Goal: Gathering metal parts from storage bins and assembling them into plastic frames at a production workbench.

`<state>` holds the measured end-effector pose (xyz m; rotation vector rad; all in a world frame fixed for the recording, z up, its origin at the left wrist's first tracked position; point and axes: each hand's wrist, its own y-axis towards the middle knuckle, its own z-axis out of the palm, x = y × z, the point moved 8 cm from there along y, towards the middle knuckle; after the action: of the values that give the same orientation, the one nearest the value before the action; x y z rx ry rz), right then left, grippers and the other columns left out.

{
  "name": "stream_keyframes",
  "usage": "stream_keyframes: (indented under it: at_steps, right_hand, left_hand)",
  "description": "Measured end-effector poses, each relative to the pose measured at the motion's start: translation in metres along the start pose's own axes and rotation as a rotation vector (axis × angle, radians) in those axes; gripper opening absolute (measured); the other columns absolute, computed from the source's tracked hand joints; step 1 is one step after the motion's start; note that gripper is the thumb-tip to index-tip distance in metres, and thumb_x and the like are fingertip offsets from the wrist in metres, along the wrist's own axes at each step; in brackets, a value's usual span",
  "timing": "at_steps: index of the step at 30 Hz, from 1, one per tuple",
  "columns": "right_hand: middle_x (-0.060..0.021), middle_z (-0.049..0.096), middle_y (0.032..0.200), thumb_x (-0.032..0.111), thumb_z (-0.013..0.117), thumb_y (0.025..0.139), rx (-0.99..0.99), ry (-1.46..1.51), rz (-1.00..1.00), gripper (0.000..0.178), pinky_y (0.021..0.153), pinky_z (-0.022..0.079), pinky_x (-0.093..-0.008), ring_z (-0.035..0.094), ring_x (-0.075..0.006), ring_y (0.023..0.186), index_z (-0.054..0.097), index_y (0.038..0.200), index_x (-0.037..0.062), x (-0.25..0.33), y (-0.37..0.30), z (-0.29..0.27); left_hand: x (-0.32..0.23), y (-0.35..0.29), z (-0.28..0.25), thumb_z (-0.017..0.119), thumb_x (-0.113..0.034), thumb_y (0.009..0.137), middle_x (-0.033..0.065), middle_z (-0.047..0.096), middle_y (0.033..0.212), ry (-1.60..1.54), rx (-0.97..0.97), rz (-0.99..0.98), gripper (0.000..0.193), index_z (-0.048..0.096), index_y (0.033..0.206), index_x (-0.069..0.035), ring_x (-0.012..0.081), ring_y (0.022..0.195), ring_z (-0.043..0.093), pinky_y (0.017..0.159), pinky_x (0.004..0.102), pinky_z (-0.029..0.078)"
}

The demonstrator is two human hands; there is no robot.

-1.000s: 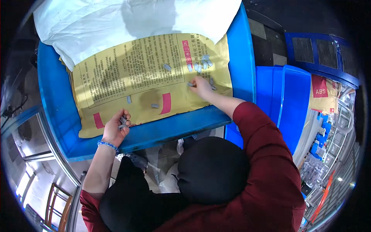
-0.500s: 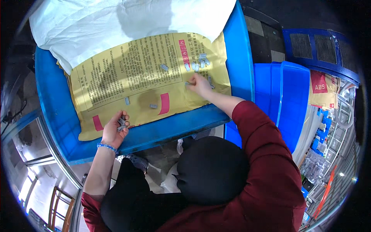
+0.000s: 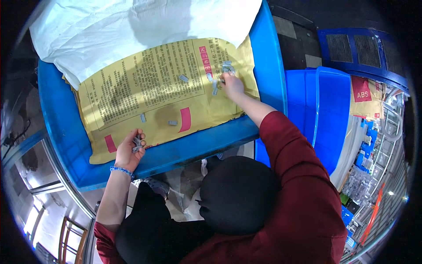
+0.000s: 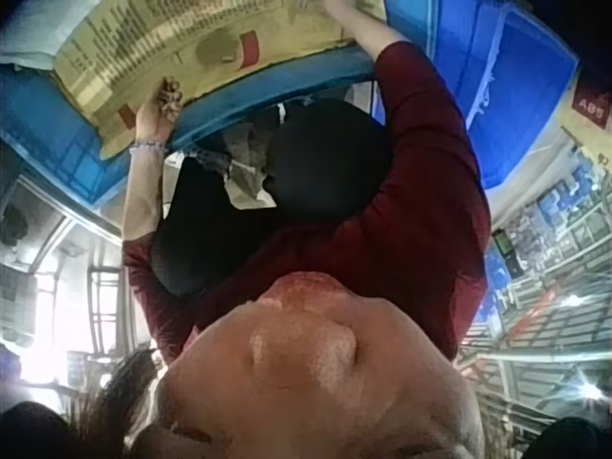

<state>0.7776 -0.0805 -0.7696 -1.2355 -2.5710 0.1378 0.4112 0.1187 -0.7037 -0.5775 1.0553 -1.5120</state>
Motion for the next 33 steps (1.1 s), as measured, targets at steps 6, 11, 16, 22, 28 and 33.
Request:
stream_keyframes:
  at_steps: [6,11,16,22,28,33]
  right_hand:
    - [-0.0114,0.064,0.083,0.013,0.068,0.073,0.082,0.149,0.217,0.022,0.07,0.051,-0.0376,0.064,-0.0263,0.08,0.057,0.092,0.0067,-0.001,-0.007,-0.008]
    - [-0.0001,0.055,0.08,0.007,0.064,0.081,0.259,1.111,-0.182,0.015,0.067,0.047,-0.0239,0.056,-0.007,0.074,0.052,0.091,0.0081,0.158,-0.062,-0.042]
    - [-0.0027,0.059,0.09,0.014,0.066,0.081,0.314,0.974,-0.506,0.022,0.064,0.047,-0.0259,0.059,-0.0119,0.075,0.057,0.101,0.0097,0.218,-0.093,-0.067]
    - [-0.0125,0.057,0.095,0.005,0.059,0.076,0.005,-0.026,-0.124,0.021,0.074,0.049,-0.042,0.06,-0.0311,0.086,0.06,0.096,0.0115,0.016,0.011,-0.04]
    - [-0.0137,0.056,0.097,0.001,0.055,0.075,0.065,-0.264,-0.264,0.019,0.074,0.05,-0.0419,0.06,-0.0314,0.087,0.057,0.093,0.0045,-0.011,0.008,-0.019]
    - [-0.011,0.058,0.094,0.002,0.057,0.077,0.068,-0.229,-0.24,0.017,0.071,0.051,-0.037,0.062,-0.026,0.081,0.057,0.094,0.0024,-0.01,0.009,-0.012]
  left_hand:
    - [0.001,-0.001,0.012,0.045,-0.026,0.096,0.0026,0.054,0.087,0.021,0.029,-0.012,0.02,0.053,0.098,-0.007,0.0112,0.07,0.053,0.05,0.0187,0.046]
    - [0.006,-0.015,0.069,0.043,-0.028,0.097,0.0047,0.055,0.089,0.071,0.052,-0.047,0.025,0.053,0.102,-0.006,0.013,0.076,0.057,0.055,0.0201,0.051]
    - [0.021,-0.017,0.068,0.042,-0.03,0.097,0.0047,0.056,0.087,0.105,0.036,-0.127,0.025,0.053,0.101,-0.007,0.014,0.079,0.059,0.056,0.0205,0.053]
    - [0.022,-0.006,0.052,0.04,-0.027,0.098,-0.0004,0.048,0.072,0.029,0.251,-0.185,0.021,0.05,0.096,-0.008,0.0098,0.059,0.048,0.045,0.0176,0.045]
    - [0.018,-0.008,0.054,0.036,-0.026,0.099,0.0037,0.048,0.08,-0.123,0.234,-0.159,0.024,0.05,0.103,-0.006,0.0138,0.066,0.049,0.049,0.02,0.046]
    - [0.011,-0.01,0.052,0.036,-0.026,0.099,0.0091,0.052,0.091,-0.273,0.157,-0.098,0.026,0.05,0.107,-0.005,0.0208,0.08,0.054,0.057,0.0251,0.052]
